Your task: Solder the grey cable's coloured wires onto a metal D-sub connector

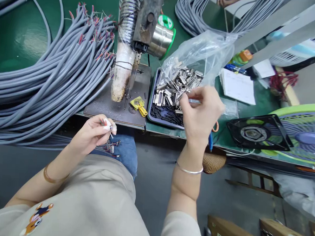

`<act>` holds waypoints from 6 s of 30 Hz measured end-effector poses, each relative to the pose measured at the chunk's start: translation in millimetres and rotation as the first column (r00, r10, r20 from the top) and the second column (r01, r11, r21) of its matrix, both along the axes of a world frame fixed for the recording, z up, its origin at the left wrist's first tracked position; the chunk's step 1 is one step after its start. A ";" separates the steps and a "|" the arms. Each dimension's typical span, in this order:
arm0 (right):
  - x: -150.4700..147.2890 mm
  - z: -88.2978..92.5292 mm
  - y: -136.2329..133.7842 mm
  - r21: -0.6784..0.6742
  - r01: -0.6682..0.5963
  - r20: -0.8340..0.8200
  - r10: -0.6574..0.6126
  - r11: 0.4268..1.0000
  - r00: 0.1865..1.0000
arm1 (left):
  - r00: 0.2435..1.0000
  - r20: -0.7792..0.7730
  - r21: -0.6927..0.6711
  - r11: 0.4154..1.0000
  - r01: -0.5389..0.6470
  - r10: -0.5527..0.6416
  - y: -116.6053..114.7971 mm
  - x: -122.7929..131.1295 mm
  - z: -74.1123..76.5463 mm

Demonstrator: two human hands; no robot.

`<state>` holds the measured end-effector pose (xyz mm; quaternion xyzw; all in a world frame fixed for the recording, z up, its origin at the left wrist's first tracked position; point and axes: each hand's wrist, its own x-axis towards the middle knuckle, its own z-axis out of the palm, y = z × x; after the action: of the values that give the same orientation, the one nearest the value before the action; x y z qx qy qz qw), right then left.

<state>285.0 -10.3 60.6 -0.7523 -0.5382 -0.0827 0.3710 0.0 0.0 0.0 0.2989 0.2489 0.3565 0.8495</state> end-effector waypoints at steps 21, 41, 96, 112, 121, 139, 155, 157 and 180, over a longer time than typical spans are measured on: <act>-115.0 -69.2 -41.9 0.393 -0.299 -0.778 0.488 0.869 0.396 | 0.970 -0.192 0.343 0.936 -0.074 0.147 -5.9 16.0 -2.7; -108.3 -75.5 -47.6 0.339 -0.290 -0.305 0.396 0.895 0.866 | 0.922 -0.299 0.305 0.940 -0.152 0.246 8.1 23.7 3.0; -104.4 -72.9 -33.6 0.307 -0.394 -0.175 0.458 0.867 0.872 | 0.879 -0.348 0.365 0.910 -0.194 0.327 19.1 32.0 9.7; -101.6 -69.2 -31.2 0.289 -0.388 -0.340 0.473 0.875 0.813 | 0.930 -0.276 0.312 0.938 -0.152 0.243 23.0 28.6 6.4; -104.3 -72.9 -28.4 0.291 -0.394 -0.211 0.460 0.872 0.863 | 0.880 -0.329 0.395 0.897 -0.201 0.342 20.7 33.6 5.8; -103.6 -70.6 -29.3 0.307 -0.431 -0.120 0.483 0.849 0.867 | 0.840 -0.396 0.441 0.879 -0.181 0.372 19.3 32.4 10.4; -105.4 -72.9 -33.7 0.297 -0.317 -0.239 0.391 0.901 0.889 | 0.894 -0.340 0.382 0.912 -0.152 0.291 7.2 23.6 3.7; -106.2 -72.6 -35.0 0.262 -0.305 -0.337 0.382 0.916 0.860 | 0.906 -0.329 0.368 0.920 -0.136 0.266 4.2 22.6 2.7; -111.0 -73.8 -42.1 0.276 -0.319 -0.335 0.402 0.907 0.852 | 0.865 -0.395 0.565 0.824 -0.036 0.308 -1.4 15.4 1.6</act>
<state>174.0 -52.4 -13.2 -0.5951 -0.5751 0.0810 0.5555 15.4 -1.4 1.6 0.5782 0.3632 0.4062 0.6073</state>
